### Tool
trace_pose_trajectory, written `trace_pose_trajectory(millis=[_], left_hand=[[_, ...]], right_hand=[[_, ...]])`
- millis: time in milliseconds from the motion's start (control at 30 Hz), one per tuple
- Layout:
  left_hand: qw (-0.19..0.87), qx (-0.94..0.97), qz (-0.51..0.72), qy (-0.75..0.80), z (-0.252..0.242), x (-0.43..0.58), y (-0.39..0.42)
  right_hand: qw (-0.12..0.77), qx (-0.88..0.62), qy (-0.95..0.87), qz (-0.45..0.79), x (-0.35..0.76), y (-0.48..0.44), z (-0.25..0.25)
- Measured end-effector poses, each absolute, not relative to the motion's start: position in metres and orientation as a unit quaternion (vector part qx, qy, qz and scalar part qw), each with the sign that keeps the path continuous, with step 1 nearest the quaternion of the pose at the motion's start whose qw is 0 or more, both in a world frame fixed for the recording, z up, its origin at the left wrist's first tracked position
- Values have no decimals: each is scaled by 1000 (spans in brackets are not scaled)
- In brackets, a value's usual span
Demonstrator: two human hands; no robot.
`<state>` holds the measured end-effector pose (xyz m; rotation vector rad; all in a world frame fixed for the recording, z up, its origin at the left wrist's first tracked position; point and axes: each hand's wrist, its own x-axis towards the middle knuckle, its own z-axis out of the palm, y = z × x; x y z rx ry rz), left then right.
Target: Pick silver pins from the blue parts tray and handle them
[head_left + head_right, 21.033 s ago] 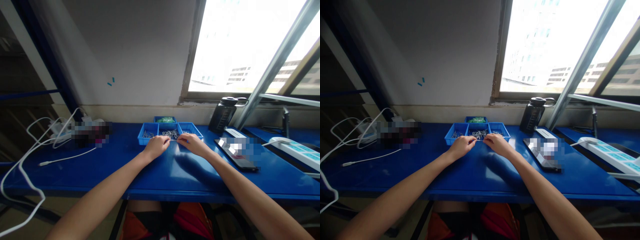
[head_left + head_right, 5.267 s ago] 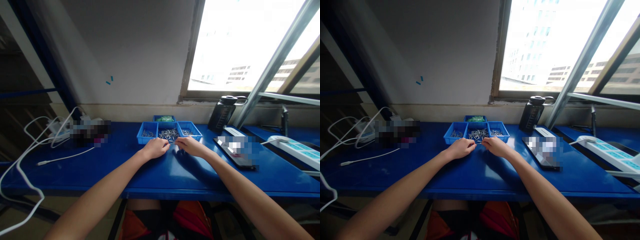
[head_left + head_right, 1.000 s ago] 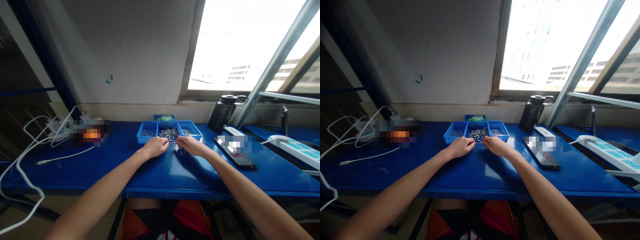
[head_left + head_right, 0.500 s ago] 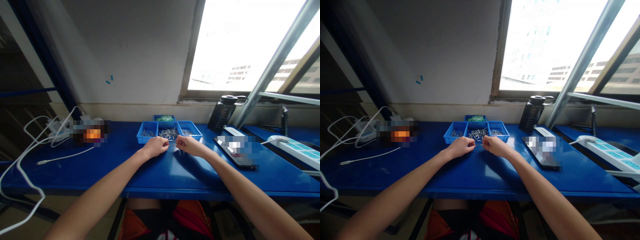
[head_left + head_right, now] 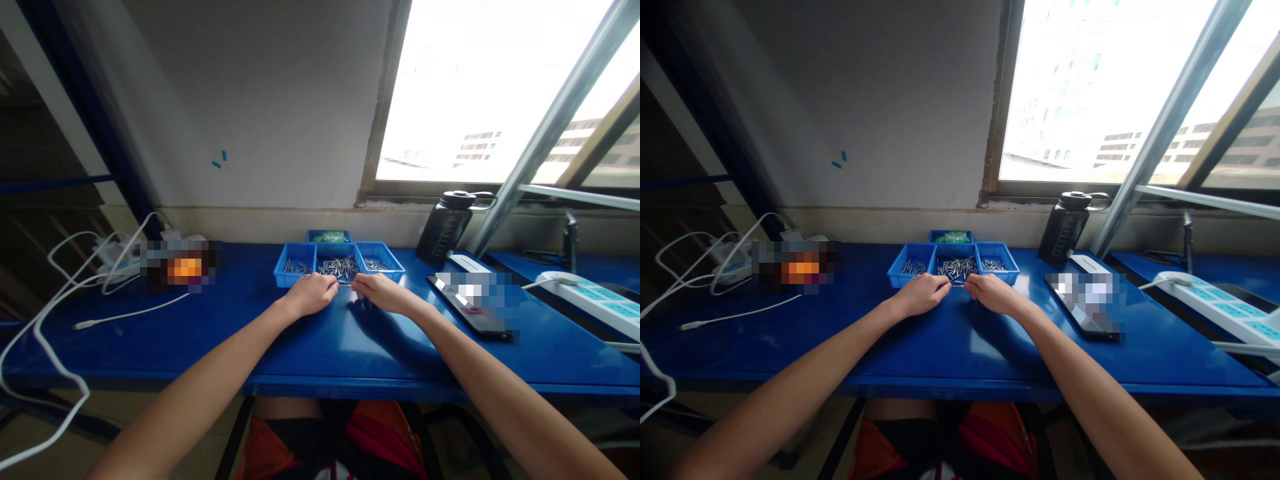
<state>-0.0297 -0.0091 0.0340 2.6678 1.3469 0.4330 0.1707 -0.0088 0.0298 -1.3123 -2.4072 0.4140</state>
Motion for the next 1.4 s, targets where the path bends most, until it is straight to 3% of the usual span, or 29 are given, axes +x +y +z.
trace_pose_trajectory(millis=[1400], left_hand=[[80,869,148,466,36,-28,-10]], right_hand=[[208,-462,-845,170,170,-11,33]])
